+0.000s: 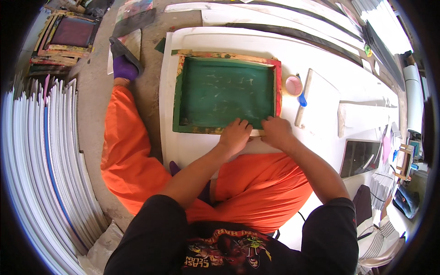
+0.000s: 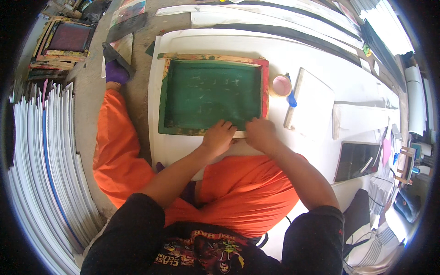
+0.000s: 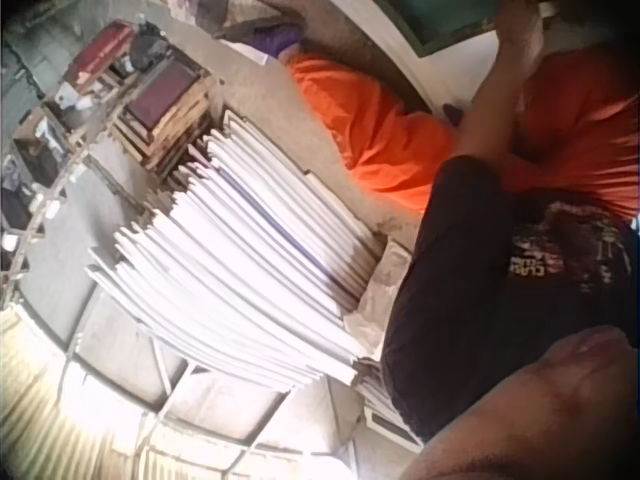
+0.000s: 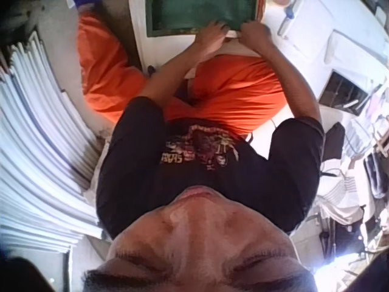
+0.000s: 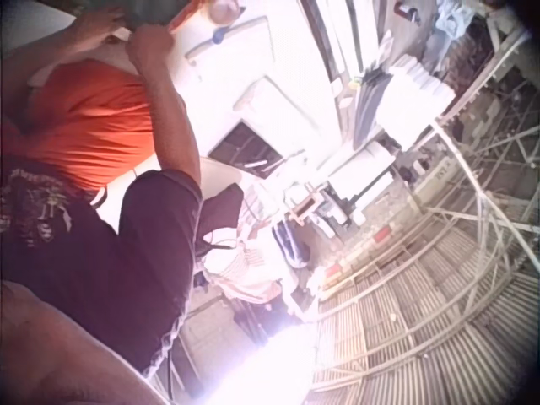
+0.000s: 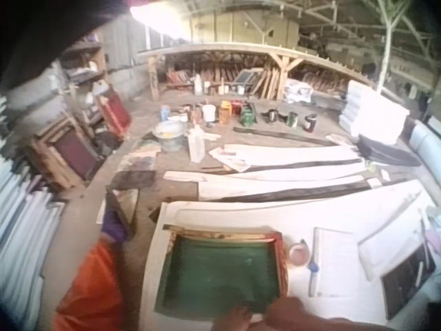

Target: The person sits on the floor and smooths a red screen with a mesh design using their hands. They then place the red screen on a shelf and pick up a green screen. The person applies masking tape to the edges of the green screen to secure the mesh.

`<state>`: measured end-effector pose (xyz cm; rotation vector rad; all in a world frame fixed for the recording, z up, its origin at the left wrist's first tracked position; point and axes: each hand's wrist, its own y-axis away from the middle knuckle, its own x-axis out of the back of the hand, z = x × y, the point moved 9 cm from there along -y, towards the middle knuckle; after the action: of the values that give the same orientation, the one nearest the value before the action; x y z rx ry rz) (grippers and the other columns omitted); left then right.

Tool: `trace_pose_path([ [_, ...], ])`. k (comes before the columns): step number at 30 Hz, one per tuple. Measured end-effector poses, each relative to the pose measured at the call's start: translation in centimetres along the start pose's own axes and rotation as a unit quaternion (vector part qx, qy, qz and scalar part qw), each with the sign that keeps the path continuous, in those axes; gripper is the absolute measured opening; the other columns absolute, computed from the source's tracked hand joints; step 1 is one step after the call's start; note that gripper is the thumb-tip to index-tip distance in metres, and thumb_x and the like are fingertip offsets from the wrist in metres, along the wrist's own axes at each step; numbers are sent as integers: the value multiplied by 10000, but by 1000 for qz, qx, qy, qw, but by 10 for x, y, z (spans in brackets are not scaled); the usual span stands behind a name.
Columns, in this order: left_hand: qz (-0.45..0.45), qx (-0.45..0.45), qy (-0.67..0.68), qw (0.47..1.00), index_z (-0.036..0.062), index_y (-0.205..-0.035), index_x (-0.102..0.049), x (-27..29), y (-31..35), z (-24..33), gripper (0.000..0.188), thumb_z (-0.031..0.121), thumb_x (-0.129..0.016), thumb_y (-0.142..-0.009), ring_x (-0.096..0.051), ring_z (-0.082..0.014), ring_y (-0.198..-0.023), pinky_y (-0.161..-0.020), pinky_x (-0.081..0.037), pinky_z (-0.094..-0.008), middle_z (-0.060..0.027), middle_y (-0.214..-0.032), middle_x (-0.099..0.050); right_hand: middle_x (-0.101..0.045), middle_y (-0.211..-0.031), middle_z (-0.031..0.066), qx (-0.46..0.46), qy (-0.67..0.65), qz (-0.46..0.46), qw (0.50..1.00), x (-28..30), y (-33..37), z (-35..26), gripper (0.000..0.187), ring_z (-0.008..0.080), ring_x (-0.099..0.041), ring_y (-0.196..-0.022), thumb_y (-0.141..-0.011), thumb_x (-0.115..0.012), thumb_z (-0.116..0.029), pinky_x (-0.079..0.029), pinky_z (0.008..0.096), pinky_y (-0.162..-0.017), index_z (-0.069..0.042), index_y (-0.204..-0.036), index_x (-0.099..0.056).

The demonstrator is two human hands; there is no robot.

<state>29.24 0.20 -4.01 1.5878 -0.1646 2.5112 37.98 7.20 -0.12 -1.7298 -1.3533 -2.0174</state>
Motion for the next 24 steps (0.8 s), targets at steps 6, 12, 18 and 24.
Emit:
trace_pose_path([
  [6, -42, 33, -33, 998, 41, -1096, -672, 24, 40, -61, 479, 451, -761, -865, -631, -322, -1120, -942, -567, -443, -112, -1121, -652, -719, -1104, 176, 0, -31, 3, 1000, -31, -17, -17, 203, 355, -708, -1087, -810, -738, -170, -592, 489, -886, -37, -956, -785],
  [12, -69, 52, -90, 992, 46, -1048, -669, 61, 76, -118, 445, 422, -792, -845, -669, -311, -1074, -897, -583, -429, -130, -1063, -682, -741, -1069, 185, -20, -51, -53, 997, -19, -22, -19, 217, 374, -728, -1043, -786, -740, -147, -597, 494, -888, -22, -958, -786],
  [18, -107, 14, -132, 985, 54, -1022, -682, 75, 90, -136, 405, 417, -776, -869, -700, -292, -1022, -917, -579, -414, -116, -1016, -720, -743, -1066, 184, -31, -49, -39, 998, -22, -22, -14, 202, 374, -731, -1038, -810, -710, -150, -603, 495, -876, -30, -951, -791],
  [24, -143, 17, -137, 980, 57, -1004, -678, 73, 88, -138, 429, 464, -745, -887, -716, -298, -1017, -858, -597, -421, -119, -977, -717, -714, -1120, 146, 14, -25, 27, 999, -44, -20, -20, 360, 347, -687, -1105, -820, -758, -283, -593, 477, -925, -24, -1068, -729],
])
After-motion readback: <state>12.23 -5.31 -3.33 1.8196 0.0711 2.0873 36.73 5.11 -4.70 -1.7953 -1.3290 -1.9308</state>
